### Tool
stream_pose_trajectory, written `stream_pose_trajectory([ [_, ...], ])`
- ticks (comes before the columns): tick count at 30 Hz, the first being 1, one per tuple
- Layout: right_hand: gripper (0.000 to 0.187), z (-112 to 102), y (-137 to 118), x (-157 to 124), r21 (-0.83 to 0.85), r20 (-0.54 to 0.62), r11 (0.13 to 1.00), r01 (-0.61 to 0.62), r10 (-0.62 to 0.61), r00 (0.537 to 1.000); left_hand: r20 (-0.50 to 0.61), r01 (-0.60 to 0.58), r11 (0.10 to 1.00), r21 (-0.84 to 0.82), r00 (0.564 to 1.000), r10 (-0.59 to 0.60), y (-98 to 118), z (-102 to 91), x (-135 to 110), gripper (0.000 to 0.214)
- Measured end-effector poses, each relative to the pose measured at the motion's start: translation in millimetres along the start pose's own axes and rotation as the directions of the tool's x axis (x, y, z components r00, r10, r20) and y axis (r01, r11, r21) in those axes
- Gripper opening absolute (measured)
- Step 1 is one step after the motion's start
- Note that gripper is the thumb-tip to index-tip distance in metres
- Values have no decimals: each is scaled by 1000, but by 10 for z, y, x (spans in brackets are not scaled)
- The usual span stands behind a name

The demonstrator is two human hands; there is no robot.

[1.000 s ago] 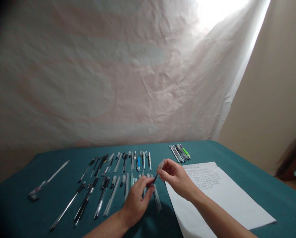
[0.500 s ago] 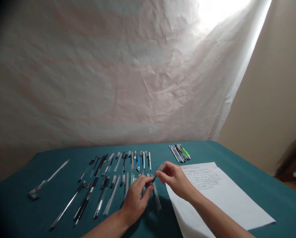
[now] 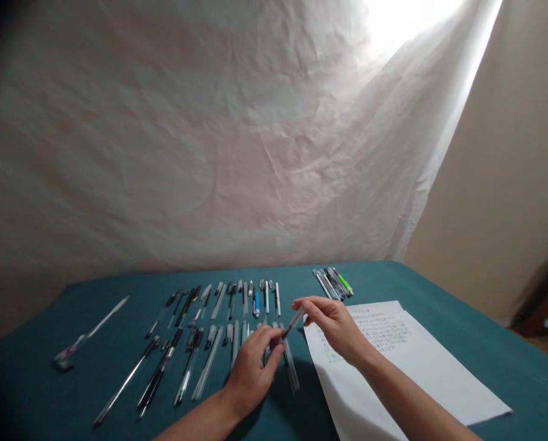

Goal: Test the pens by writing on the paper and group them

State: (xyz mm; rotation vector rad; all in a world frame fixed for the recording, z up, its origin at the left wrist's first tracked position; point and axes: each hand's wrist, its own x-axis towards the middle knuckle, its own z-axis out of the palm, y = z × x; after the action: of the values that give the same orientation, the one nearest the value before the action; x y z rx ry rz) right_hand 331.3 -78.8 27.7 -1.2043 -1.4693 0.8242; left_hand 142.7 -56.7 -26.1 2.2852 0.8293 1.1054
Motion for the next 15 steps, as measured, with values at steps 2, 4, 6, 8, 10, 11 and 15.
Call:
stream_pose_trajectory([
  [2,35,4,58,7,-41,-40,999,-10,8,999,12,-6,1000,8,1000,6,0,-4,-2,16],
  [4,35,2,108,14,-77,-93,996,-37,30,995,24,-8,1000,17,1000,7,0,-1,-6,16],
  [6,33,-7,123,16,-91,-113,994,-59,48,992,26,-2,1000,18,1000,2,2,7,-9,16],
  [8,33,-18,91,12,-53,-74,997,-63,59,996,22,8,1000,10,1000,-8,3,13,-9,17],
  [10,41,-26,35,4,33,-11,997,-63,64,998,18,19,1000,-2,1000,-19,4,12,-6,17],
  [11,43,-26,9,1,70,17,996,-63,62,998,16,24,1000,-6,1000,-23,5,10,-4,17],
  [15,37,-13,-1,7,46,54,998,-37,35,998,18,28,1000,-3,999,-28,8,-1,0,15],
])
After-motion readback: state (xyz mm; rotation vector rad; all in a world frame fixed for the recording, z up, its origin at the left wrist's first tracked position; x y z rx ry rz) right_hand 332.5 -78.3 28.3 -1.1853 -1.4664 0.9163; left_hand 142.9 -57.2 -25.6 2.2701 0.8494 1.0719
